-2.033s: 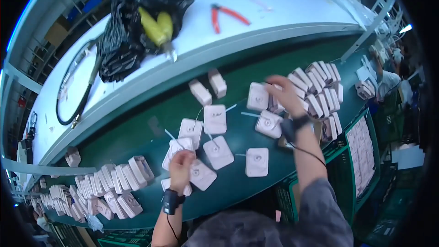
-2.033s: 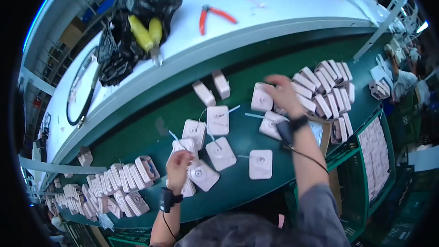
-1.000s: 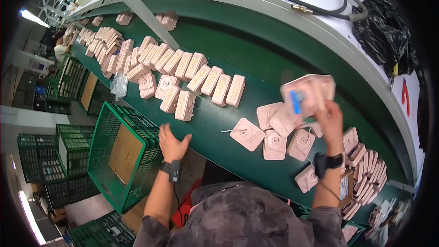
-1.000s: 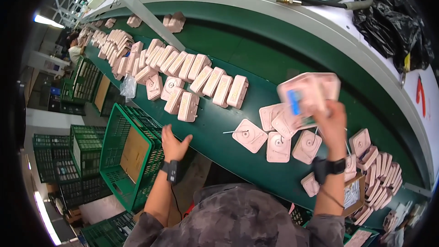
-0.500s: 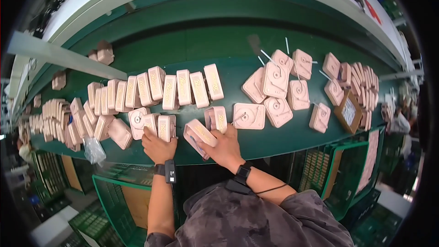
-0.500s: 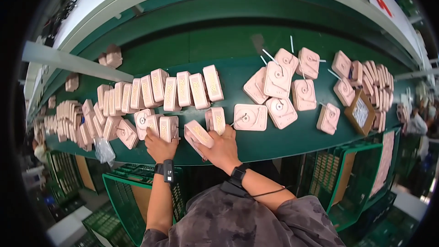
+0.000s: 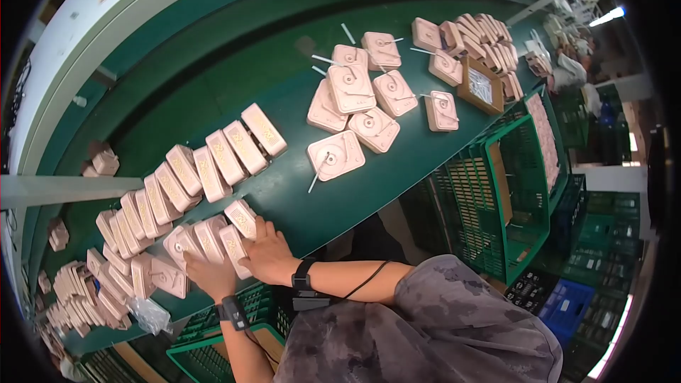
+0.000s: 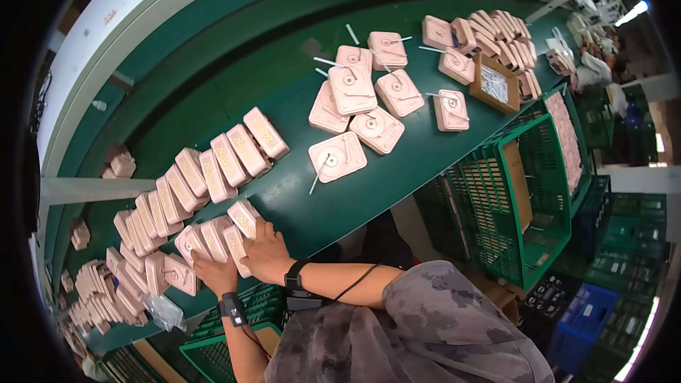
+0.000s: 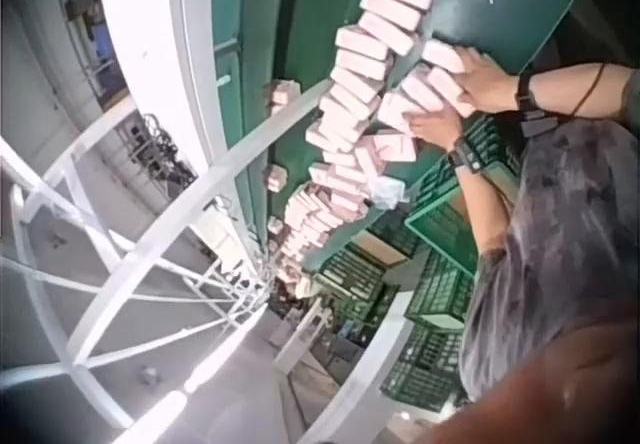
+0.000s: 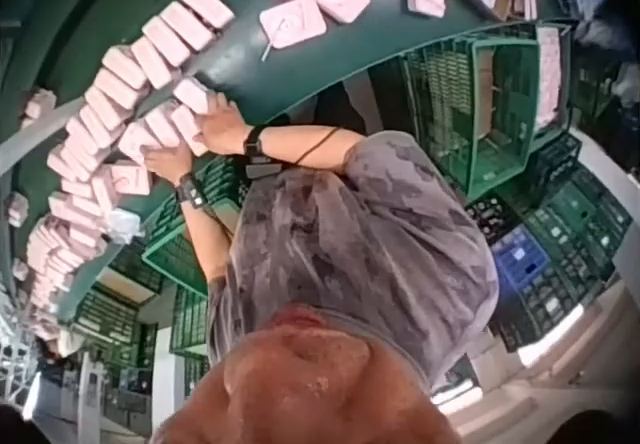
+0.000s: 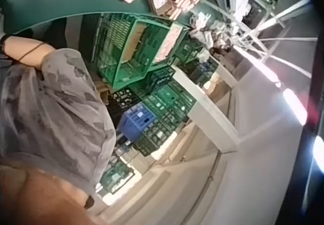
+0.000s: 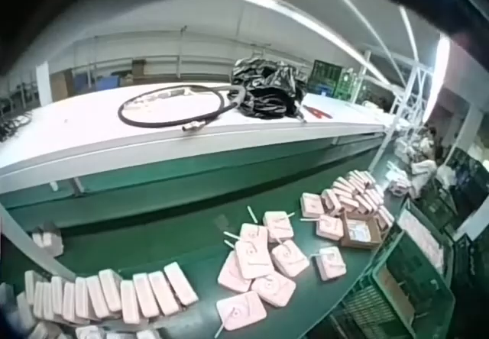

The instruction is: The person packs pink plastic housings into a green crate, places a cardboard divider on top, and then inserts white paper strips into more pink plastic housings.

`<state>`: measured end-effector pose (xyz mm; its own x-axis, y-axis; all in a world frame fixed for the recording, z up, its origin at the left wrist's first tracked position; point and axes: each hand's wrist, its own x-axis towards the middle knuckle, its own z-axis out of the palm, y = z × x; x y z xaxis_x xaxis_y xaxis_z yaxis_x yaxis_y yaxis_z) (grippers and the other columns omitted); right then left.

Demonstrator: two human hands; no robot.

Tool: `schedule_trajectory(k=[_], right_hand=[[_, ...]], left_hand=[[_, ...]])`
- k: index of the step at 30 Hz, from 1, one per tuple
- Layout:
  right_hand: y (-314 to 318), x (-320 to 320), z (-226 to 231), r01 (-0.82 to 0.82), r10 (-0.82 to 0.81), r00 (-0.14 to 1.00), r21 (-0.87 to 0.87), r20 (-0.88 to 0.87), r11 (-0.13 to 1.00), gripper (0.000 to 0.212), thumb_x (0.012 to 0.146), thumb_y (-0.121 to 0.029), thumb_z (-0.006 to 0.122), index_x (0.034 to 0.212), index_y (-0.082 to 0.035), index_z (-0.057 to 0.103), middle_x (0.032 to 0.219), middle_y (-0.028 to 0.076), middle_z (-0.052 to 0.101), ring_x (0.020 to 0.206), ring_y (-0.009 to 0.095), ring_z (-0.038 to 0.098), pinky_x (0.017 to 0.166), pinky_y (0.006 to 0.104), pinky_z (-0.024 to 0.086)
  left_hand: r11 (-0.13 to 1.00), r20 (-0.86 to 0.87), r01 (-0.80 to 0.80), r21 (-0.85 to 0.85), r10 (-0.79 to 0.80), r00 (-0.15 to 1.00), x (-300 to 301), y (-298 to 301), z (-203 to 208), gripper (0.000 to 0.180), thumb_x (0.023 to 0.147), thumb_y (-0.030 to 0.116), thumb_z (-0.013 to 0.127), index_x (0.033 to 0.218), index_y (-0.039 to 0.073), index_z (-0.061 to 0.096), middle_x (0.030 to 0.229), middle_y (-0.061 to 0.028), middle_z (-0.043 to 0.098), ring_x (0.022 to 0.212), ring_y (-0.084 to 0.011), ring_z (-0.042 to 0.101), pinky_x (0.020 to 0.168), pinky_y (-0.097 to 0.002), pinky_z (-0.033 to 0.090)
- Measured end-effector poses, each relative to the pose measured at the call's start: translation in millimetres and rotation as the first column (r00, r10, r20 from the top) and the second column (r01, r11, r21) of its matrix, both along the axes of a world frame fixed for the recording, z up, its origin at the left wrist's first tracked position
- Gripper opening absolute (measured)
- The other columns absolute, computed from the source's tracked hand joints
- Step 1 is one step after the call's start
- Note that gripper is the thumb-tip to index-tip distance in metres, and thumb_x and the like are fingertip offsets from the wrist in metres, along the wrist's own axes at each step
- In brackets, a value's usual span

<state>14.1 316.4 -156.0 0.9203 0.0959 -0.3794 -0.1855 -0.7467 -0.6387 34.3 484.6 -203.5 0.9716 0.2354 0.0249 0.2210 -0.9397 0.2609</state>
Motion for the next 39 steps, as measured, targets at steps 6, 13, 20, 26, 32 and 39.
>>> schedule_trajectory(k=[6,13,20,26,32,39], right_hand=[[-17,2,-2,-0.079,0.080,0.996,-0.033,0.031,0.996,0.048,0.081,-0.032,0.070,0.118,-0.003,0.061,0.141,0.034,0.030,0.121,0.044,0.041,0.095,0.0504,0.040],[-107,21,-2,-0.140,0.114,0.924,0.045,0.366,0.989,0.051,0.078,-0.025,0.070,0.124,-0.006,0.058,0.143,0.027,0.037,0.127,0.040,0.043,0.103,0.0525,0.039],[-239,43,-74,0.003,0.334,0.783,-0.540,0.525,0.842,0.053,0.080,-0.007,0.059,0.132,-0.005,0.050,0.131,0.017,0.050,0.120,0.038,0.047,0.101,0.0522,0.037],[-241,4,-8,0.014,0.101,0.963,-0.419,0.251,0.908,0.072,0.071,-0.017,0.072,0.135,-0.002,0.044,0.126,0.020,0.053,0.117,0.038,0.048,0.099,0.0506,0.039],[-406,-162,54,0.699,-0.799,0.602,0.495,-0.016,0.517,0.075,0.072,-0.022,0.081,0.132,-0.001,0.042,0.118,0.015,0.058,0.109,0.024,0.058,0.091,0.0398,0.049],[-682,-357,60,0.908,-0.986,-0.072,0.399,-0.147,-0.126,0.050,0.079,-0.029,0.077,0.117,0.001,0.060,0.096,0.010,0.068,0.080,0.019,0.068,0.069,0.0351,0.056]], left_hand=[[0.949,-0.004,0.146,-0.280,-0.153,0.988,-15,20,-12,0.098,0.072,0.026,0.074,0.145,-0.010,0.020,0.143,-0.0349,0.029,0.134,-0.0472,0.027,0.112,-0.0498,0.023],[0.986,-0.013,0.098,-0.138,-0.100,0.995,-19,5,0,0.091,0.075,0.021,0.070,0.145,-0.010,0.021,0.148,-0.0321,0.025,0.138,-0.0456,0.023,0.115,-0.0481,0.019],[0.898,0.206,0.206,-0.388,-0.133,0.970,1,-76,85,0.074,0.081,0.015,0.065,0.141,-0.008,0.031,0.143,-0.0278,0.037,0.135,-0.0367,0.035,0.113,-0.0418,0.024],[0.617,0.072,0.356,-0.702,-0.436,0.897,41,-188,97,0.062,0.086,0.018,0.068,0.135,-0.009,0.040,0.133,-0.0256,0.048,0.126,-0.0359,0.045,0.108,-0.0408,0.032],[0.589,0.273,0.729,-0.350,-0.680,0.681,85,-326,48,0.071,0.083,0.027,0.074,0.134,-0.009,0.040,0.134,-0.0275,0.046,0.127,-0.0384,0.043,0.108,-0.0437,0.033],[0.841,0.046,0.531,0.100,-0.537,0.842,122,-444,-22,0.107,0.068,0.065,0.074,0.139,-0.006,0.036,0.136,-0.0307,0.039,0.127,-0.0460,0.039,0.107,-0.0489,0.035]])
